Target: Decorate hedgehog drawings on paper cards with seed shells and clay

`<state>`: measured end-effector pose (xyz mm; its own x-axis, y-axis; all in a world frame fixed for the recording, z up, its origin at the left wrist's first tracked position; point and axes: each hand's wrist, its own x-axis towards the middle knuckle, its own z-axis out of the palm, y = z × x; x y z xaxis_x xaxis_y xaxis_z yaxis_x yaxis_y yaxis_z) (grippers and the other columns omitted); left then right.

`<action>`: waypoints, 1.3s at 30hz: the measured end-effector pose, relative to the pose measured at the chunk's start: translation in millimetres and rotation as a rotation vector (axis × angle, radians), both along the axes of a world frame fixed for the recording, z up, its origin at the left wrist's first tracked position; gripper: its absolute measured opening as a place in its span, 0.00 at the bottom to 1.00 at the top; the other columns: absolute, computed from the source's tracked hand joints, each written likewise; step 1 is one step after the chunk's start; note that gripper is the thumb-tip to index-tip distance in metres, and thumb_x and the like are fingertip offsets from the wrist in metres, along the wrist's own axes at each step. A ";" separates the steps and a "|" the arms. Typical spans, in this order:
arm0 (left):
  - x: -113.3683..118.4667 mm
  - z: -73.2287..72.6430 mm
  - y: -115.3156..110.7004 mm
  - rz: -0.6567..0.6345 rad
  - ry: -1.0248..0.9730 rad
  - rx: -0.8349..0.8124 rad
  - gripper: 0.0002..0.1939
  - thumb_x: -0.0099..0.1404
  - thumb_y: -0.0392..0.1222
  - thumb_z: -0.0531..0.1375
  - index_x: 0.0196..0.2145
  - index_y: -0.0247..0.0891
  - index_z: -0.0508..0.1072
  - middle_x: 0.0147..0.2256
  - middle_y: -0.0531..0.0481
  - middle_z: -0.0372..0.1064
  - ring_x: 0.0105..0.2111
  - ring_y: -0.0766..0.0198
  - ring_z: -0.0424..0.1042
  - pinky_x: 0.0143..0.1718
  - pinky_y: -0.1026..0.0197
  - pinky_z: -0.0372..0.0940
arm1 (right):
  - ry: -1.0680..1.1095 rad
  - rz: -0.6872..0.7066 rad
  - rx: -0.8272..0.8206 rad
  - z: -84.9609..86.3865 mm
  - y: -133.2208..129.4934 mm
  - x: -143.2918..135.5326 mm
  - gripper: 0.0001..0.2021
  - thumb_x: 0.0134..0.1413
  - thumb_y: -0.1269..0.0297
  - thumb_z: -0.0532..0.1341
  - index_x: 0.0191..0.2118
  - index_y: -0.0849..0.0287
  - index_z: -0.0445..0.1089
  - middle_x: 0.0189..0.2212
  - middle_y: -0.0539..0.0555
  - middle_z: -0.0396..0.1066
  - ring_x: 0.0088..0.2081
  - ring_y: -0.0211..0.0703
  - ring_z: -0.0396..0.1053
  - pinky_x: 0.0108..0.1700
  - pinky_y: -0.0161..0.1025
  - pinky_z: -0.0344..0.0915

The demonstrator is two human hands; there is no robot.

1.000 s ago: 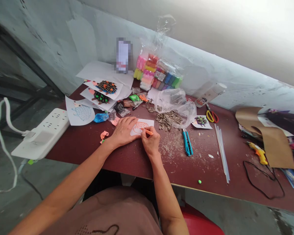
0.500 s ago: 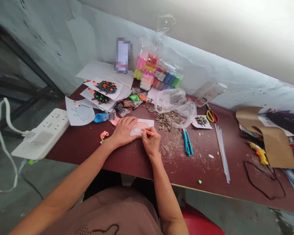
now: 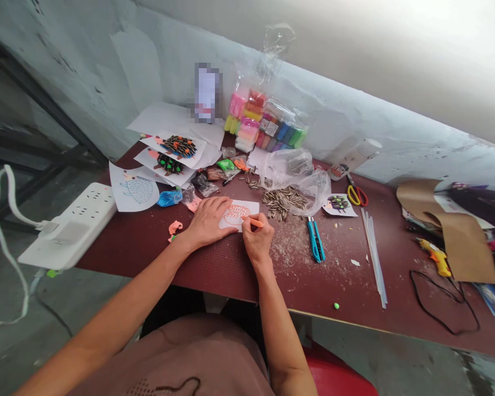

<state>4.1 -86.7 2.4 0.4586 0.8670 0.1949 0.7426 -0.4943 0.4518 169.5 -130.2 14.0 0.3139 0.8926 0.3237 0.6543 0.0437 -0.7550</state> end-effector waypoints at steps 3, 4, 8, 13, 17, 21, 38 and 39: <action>0.2 -0.2 0.5 -0.003 -0.010 0.001 0.38 0.62 0.57 0.67 0.62 0.36 0.66 0.62 0.36 0.65 0.62 0.44 0.63 0.64 0.44 0.56 | 0.005 0.022 -0.007 -0.6 0.6 -0.9 0.09 0.55 0.59 0.56 0.27 0.55 0.67 0.23 0.51 0.74 0.22 0.39 0.67 0.29 0.35 0.63; 0.3 -0.2 0.7 -0.003 -0.011 0.001 0.38 0.62 0.58 0.67 0.62 0.36 0.66 0.62 0.36 0.65 0.62 0.44 0.63 0.64 0.43 0.56 | 0.009 0.032 -0.011 -0.7 0.8 -1.1 0.10 0.55 0.59 0.56 0.27 0.55 0.67 0.23 0.52 0.74 0.22 0.39 0.67 0.29 0.35 0.63; 0.3 0.5 0.7 -0.003 -0.004 -0.006 0.38 0.61 0.58 0.68 0.62 0.34 0.66 0.62 0.35 0.65 0.62 0.44 0.63 0.65 0.44 0.55 | 0.019 0.027 -0.014 -1.2 1.0 -1.3 0.10 0.55 0.58 0.56 0.27 0.55 0.67 0.24 0.52 0.75 0.23 0.40 0.68 0.29 0.36 0.63; 0.4 0.6 0.3 0.005 0.008 -0.014 0.38 0.62 0.58 0.67 0.63 0.34 0.65 0.63 0.36 0.65 0.63 0.44 0.62 0.65 0.44 0.55 | 0.021 0.027 -0.015 -2.4 0.0 -0.8 0.10 0.55 0.59 0.56 0.26 0.55 0.67 0.24 0.52 0.75 0.22 0.39 0.67 0.29 0.35 0.63; 0.2 0.4 0.4 0.002 0.010 -0.008 0.38 0.62 0.58 0.67 0.63 0.33 0.65 0.63 0.36 0.65 0.62 0.44 0.62 0.65 0.44 0.55 | 0.010 0.034 -0.022 -2.5 -0.6 -0.5 0.10 0.55 0.59 0.56 0.26 0.55 0.67 0.24 0.52 0.75 0.23 0.39 0.68 0.29 0.36 0.62; -0.2 0.4 0.6 -0.004 0.011 -0.002 0.39 0.62 0.58 0.67 0.63 0.32 0.65 0.63 0.35 0.65 0.62 0.44 0.62 0.65 0.44 0.55 | 0.010 0.025 -0.020 -0.8 -1.1 -1.3 0.09 0.54 0.60 0.56 0.26 0.55 0.66 0.24 0.52 0.75 0.24 0.40 0.69 0.29 0.36 0.63; -0.1 1.1 0.0 0.000 0.004 -0.008 0.37 0.61 0.55 0.67 0.63 0.37 0.65 0.62 0.36 0.65 0.62 0.44 0.63 0.65 0.44 0.55 | 0.007 -0.035 -0.014 1.8 -0.4 3.0 0.10 0.54 0.58 0.56 0.25 0.55 0.67 0.22 0.52 0.74 0.24 0.42 0.70 0.30 0.37 0.62; -0.1 1.1 -0.1 0.001 0.004 -0.009 0.37 0.61 0.55 0.67 0.63 0.36 0.65 0.62 0.36 0.65 0.62 0.44 0.63 0.65 0.44 0.55 | 0.007 -0.032 -0.014 2.1 -0.4 2.4 0.10 0.54 0.57 0.57 0.25 0.55 0.67 0.22 0.52 0.74 0.23 0.41 0.69 0.29 0.36 0.62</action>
